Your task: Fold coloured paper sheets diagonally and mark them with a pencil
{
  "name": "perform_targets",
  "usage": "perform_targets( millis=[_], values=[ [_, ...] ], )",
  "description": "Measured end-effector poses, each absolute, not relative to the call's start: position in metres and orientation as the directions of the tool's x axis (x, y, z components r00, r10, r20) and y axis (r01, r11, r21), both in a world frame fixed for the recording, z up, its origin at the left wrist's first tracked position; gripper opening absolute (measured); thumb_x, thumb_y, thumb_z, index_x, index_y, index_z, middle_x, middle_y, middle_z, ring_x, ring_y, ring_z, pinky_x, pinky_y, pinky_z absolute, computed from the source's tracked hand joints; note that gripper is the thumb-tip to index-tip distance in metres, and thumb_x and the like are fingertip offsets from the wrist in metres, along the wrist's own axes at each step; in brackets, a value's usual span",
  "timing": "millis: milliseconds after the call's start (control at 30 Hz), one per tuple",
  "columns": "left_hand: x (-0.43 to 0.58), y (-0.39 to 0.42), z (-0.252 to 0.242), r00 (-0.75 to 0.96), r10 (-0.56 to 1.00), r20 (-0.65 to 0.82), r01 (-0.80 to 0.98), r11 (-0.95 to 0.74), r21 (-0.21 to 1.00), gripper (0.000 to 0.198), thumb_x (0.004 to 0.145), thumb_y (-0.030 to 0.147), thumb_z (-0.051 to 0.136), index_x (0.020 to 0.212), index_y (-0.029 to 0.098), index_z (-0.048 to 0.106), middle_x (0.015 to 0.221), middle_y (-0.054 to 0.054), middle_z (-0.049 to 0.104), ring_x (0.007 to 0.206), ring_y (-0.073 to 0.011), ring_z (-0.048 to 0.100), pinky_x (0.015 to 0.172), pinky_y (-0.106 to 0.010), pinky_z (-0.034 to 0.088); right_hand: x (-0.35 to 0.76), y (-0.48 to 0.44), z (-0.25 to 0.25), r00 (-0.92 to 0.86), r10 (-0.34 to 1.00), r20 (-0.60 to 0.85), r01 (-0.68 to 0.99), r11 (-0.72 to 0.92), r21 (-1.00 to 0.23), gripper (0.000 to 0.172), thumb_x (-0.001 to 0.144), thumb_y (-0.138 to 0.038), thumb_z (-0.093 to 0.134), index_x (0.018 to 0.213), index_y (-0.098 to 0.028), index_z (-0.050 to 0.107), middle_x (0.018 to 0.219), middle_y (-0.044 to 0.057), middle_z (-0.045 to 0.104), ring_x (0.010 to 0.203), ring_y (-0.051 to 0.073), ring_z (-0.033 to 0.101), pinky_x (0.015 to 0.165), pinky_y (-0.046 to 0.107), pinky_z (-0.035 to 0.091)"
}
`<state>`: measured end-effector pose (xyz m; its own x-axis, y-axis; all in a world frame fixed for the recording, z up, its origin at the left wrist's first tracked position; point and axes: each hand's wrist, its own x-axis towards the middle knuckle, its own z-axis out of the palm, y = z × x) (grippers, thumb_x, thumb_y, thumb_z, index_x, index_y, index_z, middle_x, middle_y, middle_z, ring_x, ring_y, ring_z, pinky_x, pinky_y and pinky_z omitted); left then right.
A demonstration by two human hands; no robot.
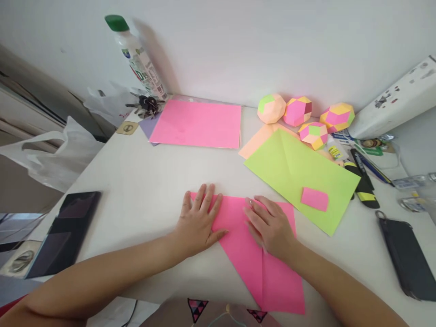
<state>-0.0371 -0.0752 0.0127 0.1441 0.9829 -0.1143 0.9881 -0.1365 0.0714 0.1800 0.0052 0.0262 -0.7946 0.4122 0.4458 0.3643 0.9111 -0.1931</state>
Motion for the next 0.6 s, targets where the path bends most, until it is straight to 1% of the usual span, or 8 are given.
perform_targets(
  millis=[33, 100, 167, 233, 367, 467, 533, 600],
  values=[
    [-0.037, -0.075, 0.014, 0.139, 0.982, -0.130, 0.989, -0.131, 0.069, 0.086, 0.085, 0.073, 0.027, 0.146, 0.013, 0.032, 0.154, -0.023, 0.018, 0.140, -0.0452, 0.014, 0.103, -0.071, 0.014, 0.178, -0.002, 0.025, -0.804, 0.439, 0.401, 0.390, 0.899, -0.201, 0.043, 0.088, -0.020, 0.056, 0.131, -0.014, 0.049, 0.124, 0.016, 0.061, 0.125, 0.030, 0.048, 0.093, 0.048, 0.052],
    [-0.036, -0.075, 0.016, 0.133, 0.980, -0.147, 0.990, -0.124, 0.065, 0.086, 0.085, 0.072, 0.031, 0.146, 0.012, 0.031, 0.154, -0.024, 0.016, 0.140, -0.0456, 0.013, 0.104, -0.071, 0.014, 0.174, -0.018, 0.022, -0.821, 0.481, 0.309, 0.437, 0.876, -0.203, 0.051, 0.090, -0.030, 0.054, 0.135, -0.009, 0.042, 0.137, 0.021, 0.049, 0.137, 0.032, 0.033, 0.102, 0.054, 0.044],
    [-0.037, -0.076, 0.017, 0.130, 0.979, -0.154, 0.990, -0.122, 0.064, 0.086, 0.085, 0.071, 0.033, 0.146, 0.011, 0.030, 0.153, -0.024, 0.015, 0.140, -0.0459, 0.013, 0.104, -0.070, 0.013, 0.171, -0.033, 0.019, -0.829, 0.505, 0.239, 0.472, 0.862, -0.184, 0.057, 0.091, -0.038, 0.052, 0.137, -0.006, 0.040, 0.143, 0.022, 0.042, 0.142, 0.034, 0.022, 0.107, 0.059, 0.037],
    [-0.037, -0.076, 0.017, 0.134, 0.978, -0.161, 0.990, -0.127, 0.056, 0.086, 0.085, 0.070, 0.035, 0.146, 0.010, 0.030, 0.153, -0.025, 0.015, 0.140, -0.0462, 0.012, 0.104, -0.071, 0.013, 0.172, -0.045, 0.016, -0.832, 0.517, 0.201, 0.491, 0.855, -0.169, 0.061, 0.090, -0.043, 0.052, 0.136, -0.005, 0.041, 0.145, 0.023, 0.039, 0.143, 0.036, 0.015, 0.108, 0.060, 0.033],
    [-0.036, -0.075, 0.019, 0.141, 0.972, -0.189, 0.990, -0.142, 0.006, 0.084, 0.086, 0.066, 0.038, 0.146, 0.009, 0.028, 0.153, -0.025, 0.014, 0.140, -0.0458, 0.012, 0.103, -0.070, 0.015, 0.181, -0.063, 0.017, -0.836, 0.521, 0.174, 0.494, 0.852, -0.177, 0.060, 0.090, -0.044, 0.051, 0.135, -0.005, 0.042, 0.146, 0.021, 0.039, 0.145, 0.034, 0.010, 0.111, 0.059, 0.031],
    [-0.035, -0.075, 0.021, 0.142, 0.969, -0.202, 0.988, -0.151, -0.027, 0.084, 0.087, 0.064, 0.039, 0.146, 0.005, 0.028, 0.152, -0.027, 0.015, 0.140, -0.0457, 0.014, 0.103, -0.069, 0.018, 0.192, -0.070, 0.019, -0.850, 0.497, 0.175, 0.465, 0.863, -0.196, 0.060, 0.089, -0.045, 0.051, 0.134, -0.006, 0.044, 0.144, 0.020, 0.041, 0.145, 0.033, 0.011, 0.111, 0.058, 0.030],
    [-0.036, -0.077, 0.019, 0.151, 0.974, -0.172, 0.987, -0.158, -0.032, 0.084, 0.087, 0.064, 0.038, 0.145, 0.003, 0.030, 0.151, -0.028, 0.017, 0.139, -0.0464, 0.016, 0.102, -0.069, 0.019, 0.199, -0.073, 0.019, -0.855, 0.485, 0.183, 0.448, 0.869, -0.208, 0.063, 0.088, -0.048, 0.052, 0.134, -0.005, 0.044, 0.143, 0.020, 0.043, 0.144, 0.033, 0.013, 0.111, 0.058, 0.030],
    [-0.038, -0.078, 0.016, 0.171, 0.982, -0.084, 0.984, -0.173, -0.026, 0.083, 0.087, 0.063, 0.037, 0.142, 0.001, 0.034, 0.150, -0.030, 0.020, 0.139, -0.0467, 0.018, 0.103, -0.070, 0.016, 0.204, -0.076, 0.018, -0.853, 0.488, 0.185, 0.448, 0.867, -0.218, 0.066, 0.087, -0.050, 0.053, 0.134, -0.005, 0.044, 0.143, 0.021, 0.043, 0.144, 0.033, 0.014, 0.112, 0.058, 0.030]
  ],
)
